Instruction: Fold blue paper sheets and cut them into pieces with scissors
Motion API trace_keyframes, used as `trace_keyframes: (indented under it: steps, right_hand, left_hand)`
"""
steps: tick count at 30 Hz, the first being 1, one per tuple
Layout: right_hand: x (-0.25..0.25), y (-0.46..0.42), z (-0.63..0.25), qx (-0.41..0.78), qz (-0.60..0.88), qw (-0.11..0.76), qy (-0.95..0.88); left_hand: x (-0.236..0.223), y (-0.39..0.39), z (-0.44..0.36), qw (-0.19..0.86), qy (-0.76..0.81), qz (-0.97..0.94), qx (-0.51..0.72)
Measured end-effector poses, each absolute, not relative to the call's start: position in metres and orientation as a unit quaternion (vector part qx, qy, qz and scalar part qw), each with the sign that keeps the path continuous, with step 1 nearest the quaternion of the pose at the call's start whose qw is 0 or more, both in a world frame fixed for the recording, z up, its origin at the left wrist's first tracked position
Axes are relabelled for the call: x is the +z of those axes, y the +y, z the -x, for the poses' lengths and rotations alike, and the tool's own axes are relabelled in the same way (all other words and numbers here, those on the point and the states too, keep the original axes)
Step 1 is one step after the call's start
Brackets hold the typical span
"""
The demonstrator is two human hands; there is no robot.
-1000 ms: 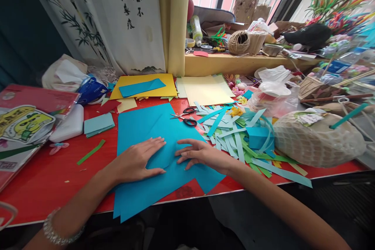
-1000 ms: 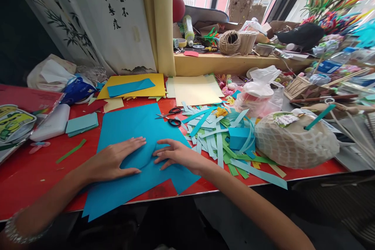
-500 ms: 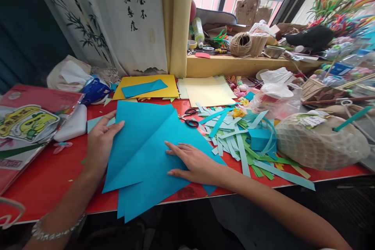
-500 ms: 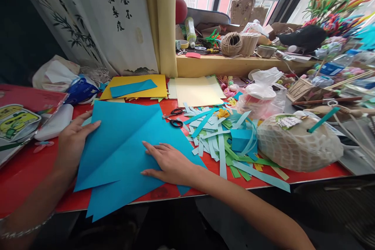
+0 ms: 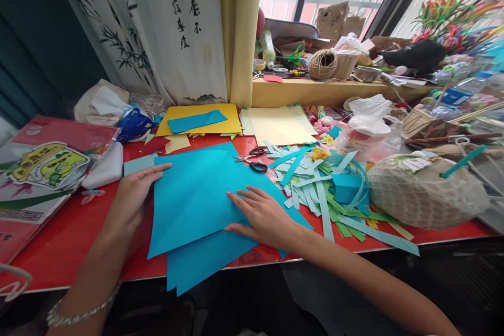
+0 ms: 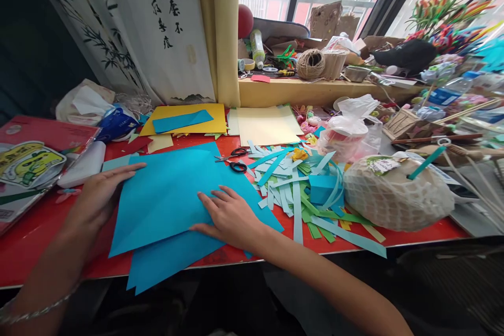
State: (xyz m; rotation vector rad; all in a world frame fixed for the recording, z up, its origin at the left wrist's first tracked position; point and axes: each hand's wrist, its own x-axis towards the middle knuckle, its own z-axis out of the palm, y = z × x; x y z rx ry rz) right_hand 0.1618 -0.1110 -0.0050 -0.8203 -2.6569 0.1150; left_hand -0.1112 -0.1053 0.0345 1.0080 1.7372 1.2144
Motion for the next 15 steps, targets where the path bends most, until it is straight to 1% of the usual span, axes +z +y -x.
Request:
trace_keyframes:
  steps: [3, 6, 9, 12, 15]
  right_hand:
    - [0.004, -0.124, -0.165, 0.022, 0.267, 0.195, -0.944]
    - [0.011, -0.138, -0.167, -0.001, 0.239, 0.201, -0.95]
    - [0.009, -0.147, -0.167, -0.021, 0.225, 0.209, -0.951]
    - [0.003, -0.15, -0.169, -0.033, 0.207, 0.222, -0.952]
    - [-0.003, -0.15, -0.179, -0.025, 0.186, 0.247, -0.951]
  left_hand:
    - [0.034, -0.127, 0.099, 0.483, 0.605, -0.316, 0.549]
    - [0.034, -0.156, 0.079, 0.514, 0.56, -0.254, 0.598]
    - [0.032, -0.18, 0.06, 0.543, 0.541, -0.202, 0.61]
    - [0.025, -0.198, 0.052, 0.555, 0.551, -0.191, 0.594]
    - [0.005, -0.219, 0.064, 0.536, 0.612, -0.259, 0.52]
